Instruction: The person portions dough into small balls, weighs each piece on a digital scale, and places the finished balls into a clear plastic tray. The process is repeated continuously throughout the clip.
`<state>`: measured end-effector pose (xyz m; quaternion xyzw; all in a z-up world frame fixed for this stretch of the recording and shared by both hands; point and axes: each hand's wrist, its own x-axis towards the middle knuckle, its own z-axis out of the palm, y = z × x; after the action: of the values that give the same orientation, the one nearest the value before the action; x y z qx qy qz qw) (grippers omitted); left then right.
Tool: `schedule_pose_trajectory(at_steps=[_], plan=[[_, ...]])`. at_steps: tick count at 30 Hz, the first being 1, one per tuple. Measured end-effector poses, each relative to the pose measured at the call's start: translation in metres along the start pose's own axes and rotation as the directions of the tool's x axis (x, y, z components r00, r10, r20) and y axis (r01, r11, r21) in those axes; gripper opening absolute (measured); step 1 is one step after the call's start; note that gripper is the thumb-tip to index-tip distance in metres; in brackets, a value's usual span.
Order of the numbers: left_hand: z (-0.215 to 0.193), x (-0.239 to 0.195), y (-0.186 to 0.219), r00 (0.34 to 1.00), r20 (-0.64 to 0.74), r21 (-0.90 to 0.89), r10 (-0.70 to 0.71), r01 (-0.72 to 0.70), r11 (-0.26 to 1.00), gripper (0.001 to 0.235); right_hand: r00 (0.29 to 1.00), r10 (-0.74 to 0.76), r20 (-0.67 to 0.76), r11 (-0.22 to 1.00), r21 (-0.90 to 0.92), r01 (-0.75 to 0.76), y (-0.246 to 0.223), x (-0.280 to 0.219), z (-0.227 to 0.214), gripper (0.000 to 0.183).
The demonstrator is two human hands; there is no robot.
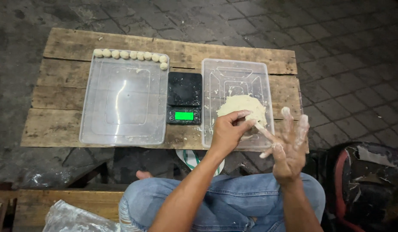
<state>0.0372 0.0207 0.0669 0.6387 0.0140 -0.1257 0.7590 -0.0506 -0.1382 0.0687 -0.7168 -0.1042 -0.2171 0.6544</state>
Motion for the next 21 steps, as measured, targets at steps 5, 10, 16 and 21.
schedule_pose_trajectory(at_steps=[5,10,16,21], plan=[[-0.032,0.016,0.002,0.977,-0.202,0.088,0.07,-0.053,0.995,0.047,0.953,-0.185,-0.24,0.948,-0.299,0.109,0.055,-0.015,-0.04,0.069],[-0.076,0.039,0.055,0.909,-0.269,0.407,0.318,-0.192,0.893,0.042,0.934,-0.029,-0.357,0.907,-0.402,-0.125,0.096,-0.018,-0.071,0.052],[-0.138,0.115,-0.013,0.76,-0.06,0.785,0.647,-0.364,0.501,0.015,0.902,0.062,-0.428,0.82,-0.493,-0.291,0.104,-0.004,-0.057,0.039],[-0.145,0.115,-0.02,0.885,-0.246,0.621,0.394,-0.169,0.766,0.018,0.913,0.025,-0.407,0.783,-0.56,-0.271,0.12,-0.006,-0.064,0.02]])
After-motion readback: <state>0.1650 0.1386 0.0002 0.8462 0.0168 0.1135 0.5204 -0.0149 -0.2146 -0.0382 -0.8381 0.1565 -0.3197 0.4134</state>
